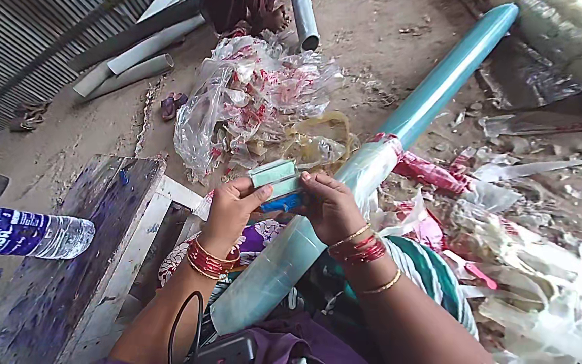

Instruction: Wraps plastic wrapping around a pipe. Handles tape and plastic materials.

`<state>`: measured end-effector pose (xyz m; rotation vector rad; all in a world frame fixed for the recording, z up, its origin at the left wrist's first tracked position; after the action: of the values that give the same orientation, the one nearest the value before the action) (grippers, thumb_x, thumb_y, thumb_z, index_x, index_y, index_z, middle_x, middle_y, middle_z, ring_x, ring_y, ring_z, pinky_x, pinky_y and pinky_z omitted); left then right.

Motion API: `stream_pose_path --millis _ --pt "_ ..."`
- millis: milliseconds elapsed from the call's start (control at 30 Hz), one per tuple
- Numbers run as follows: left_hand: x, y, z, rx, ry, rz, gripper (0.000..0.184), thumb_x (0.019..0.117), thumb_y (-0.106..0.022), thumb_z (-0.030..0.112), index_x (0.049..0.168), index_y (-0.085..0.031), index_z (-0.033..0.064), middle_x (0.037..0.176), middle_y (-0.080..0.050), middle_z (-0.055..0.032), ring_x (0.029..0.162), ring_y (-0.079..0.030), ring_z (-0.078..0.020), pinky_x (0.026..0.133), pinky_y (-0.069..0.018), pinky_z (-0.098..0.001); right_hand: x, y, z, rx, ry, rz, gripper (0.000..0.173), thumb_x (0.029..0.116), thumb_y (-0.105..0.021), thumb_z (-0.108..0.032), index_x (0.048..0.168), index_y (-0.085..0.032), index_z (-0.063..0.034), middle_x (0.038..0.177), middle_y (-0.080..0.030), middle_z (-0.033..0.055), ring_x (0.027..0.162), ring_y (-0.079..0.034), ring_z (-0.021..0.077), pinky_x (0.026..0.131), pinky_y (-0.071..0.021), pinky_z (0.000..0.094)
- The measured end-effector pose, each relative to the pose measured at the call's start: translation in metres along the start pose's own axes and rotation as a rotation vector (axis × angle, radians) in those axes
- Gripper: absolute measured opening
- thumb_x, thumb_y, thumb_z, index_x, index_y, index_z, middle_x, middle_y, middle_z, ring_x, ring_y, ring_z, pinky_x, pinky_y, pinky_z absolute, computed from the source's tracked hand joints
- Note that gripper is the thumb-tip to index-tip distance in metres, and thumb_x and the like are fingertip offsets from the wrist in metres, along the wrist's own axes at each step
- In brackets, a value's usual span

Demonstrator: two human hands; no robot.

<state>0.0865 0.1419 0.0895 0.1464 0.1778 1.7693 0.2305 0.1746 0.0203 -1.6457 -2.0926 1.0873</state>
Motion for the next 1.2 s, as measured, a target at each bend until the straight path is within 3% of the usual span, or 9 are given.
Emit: stream_pose_path --millis 133,267,400,533,767,867,967,1100,1200 --pt "-0.015 0.017 0.027 -0.040 -0.150 0.106 0.019 0.0938 -0.063 -0.009 0.102 -0.074 0.0035 0.090 -0.078 -0.0007 0.082 -0.075 -0.0075 0.077 -0.0629 -0.0250 -0.007 -0.022 0.001 0.076 -0.032 -0.228 0.036 0.1101 -0.035 -0.014 0.093 -0.066 -0.0048 0.084 -0.074 0.0088 0.070 -0.075 0.0173 0.064 -0.0648 0.0334" --pt "-0.026 0.025 0.045 -0.038 -0.268 0.126 0.021 0.0916 -0.064 -0.011 0.105 -0.074 0.0026 0.092 -0.079 -0.0014 0.085 -0.076 -0.0090 0.081 -0.0636 -0.0266 -0.014 -0.035 -0.002 0.071 0.031 -0.440 0.030 0.1069 -0.042 -0.015 0.102 -0.069 -0.0047 0.090 -0.076 0.0101 0.075 -0.077 0.0182 0.067 -0.0660 0.0328" --pt "-0.032 0.022 0.054 -0.052 -0.303 0.080 0.021 0.0922 -0.065 -0.009 0.109 -0.074 0.0012 0.095 -0.079 -0.0037 0.086 -0.076 -0.0108 0.081 -0.0642 -0.0279 -0.020 -0.037 -0.008 0.042 0.101 -0.428 0.019 0.1005 -0.054 -0.001 0.096 -0.073 -0.0030 0.081 -0.076 0.0099 0.067 -0.075 0.0148 0.065 -0.0642 0.0284" --pt "-0.036 0.020 0.055 -0.140 -0.244 0.029 0.023 0.0979 -0.059 -0.004 0.114 -0.074 0.0020 0.101 -0.078 -0.0063 0.091 -0.076 -0.0123 0.083 -0.0633 -0.0286 -0.023 -0.038 -0.015 0.061 0.165 -0.467 0.019 0.0994 -0.057 0.000 0.093 -0.074 -0.0035 0.078 -0.075 0.0090 0.065 -0.073 0.0131 0.063 -0.0634 0.0269" --pt "-0.041 0.019 0.066 -0.022 -0.432 -0.045 0.037 0.0927 -0.066 -0.005 0.129 -0.067 0.0048 0.107 -0.078 0.0004 0.094 -0.075 -0.0087 0.087 -0.0619 -0.0263 -0.036 -0.045 -0.036 -0.152 0.475 -0.542 0.016 0.1006 -0.064 -0.016 0.109 -0.073 -0.0056 0.097 -0.073 -0.0010 0.078 -0.070 0.0063 0.069 -0.0619 0.0248" --pt "-0.045 0.016 0.068 0.006 -0.498 -0.051 0.039 0.0917 -0.070 -0.003 0.129 -0.068 0.0063 0.110 -0.078 0.0026 0.098 -0.074 -0.0084 0.090 -0.0617 -0.0262 -0.039 -0.043 -0.041 -0.173 0.533 -0.498 0.010 0.0981 -0.066 -0.009 0.096 -0.075 -0.0057 0.094 -0.071 -0.0010 0.076 -0.068 0.0053 0.065 -0.0607 0.0231" --pt "-0.047 0.015 0.066 -0.033 -0.479 -0.040 0.032 0.0929 -0.069 0.000 0.124 -0.071 0.0072 0.107 -0.078 0.0024 0.096 -0.074 -0.0080 0.088 -0.0620 -0.0264 -0.037 -0.040 -0.040 -0.110 0.472 -0.491 0.012 0.0977 -0.066 -0.008 0.093 -0.077 -0.0073 0.089 -0.072 -0.0011 0.073 -0.068 0.0050 0.064 -0.0603 0.0226" --pt "-0.050 0.011 0.066 -0.111 -0.458 -0.109 0.031 0.0968 -0.070 0.013 0.127 -0.071 0.0067 0.115 -0.076 -0.0013 0.103 -0.073 -0.0107 0.094 -0.0601 -0.0283 -0.031 -0.037 -0.031 0.058 0.310 -0.474 0.016 0.0992 -0.064 -0.011 0.094 -0.079 -0.0103 0.084 -0.075 0.0009 0.070 -0.069 0.0054 0.062 -0.0597 0.0224" --pt "-0.053 0.012 0.064 0.037 -0.520 -0.021 0.020 0.0950 -0.072 0.011 0.114 -0.075 0.0084 0.107 -0.077 0.0029 0.097 -0.074 -0.0078 0.089 -0.0617 -0.0263 -0.028 -0.035 -0.026 0.147 0.229 -0.444 0.020 0.1001 -0.061 -0.011 0.091 -0.079 -0.0107 0.082 -0.075 0.0019 0.068 -0.069 0.0059 0.062 -0.0592 0.0218"
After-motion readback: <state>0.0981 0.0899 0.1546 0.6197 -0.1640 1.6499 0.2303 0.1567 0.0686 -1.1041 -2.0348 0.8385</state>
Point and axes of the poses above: each hand's wrist, its own x-axis towards the middle knuckle, its own y-axis out of the back of the hand, z = x × y, the point moved 10 cm from there along x, towards the middle knuckle
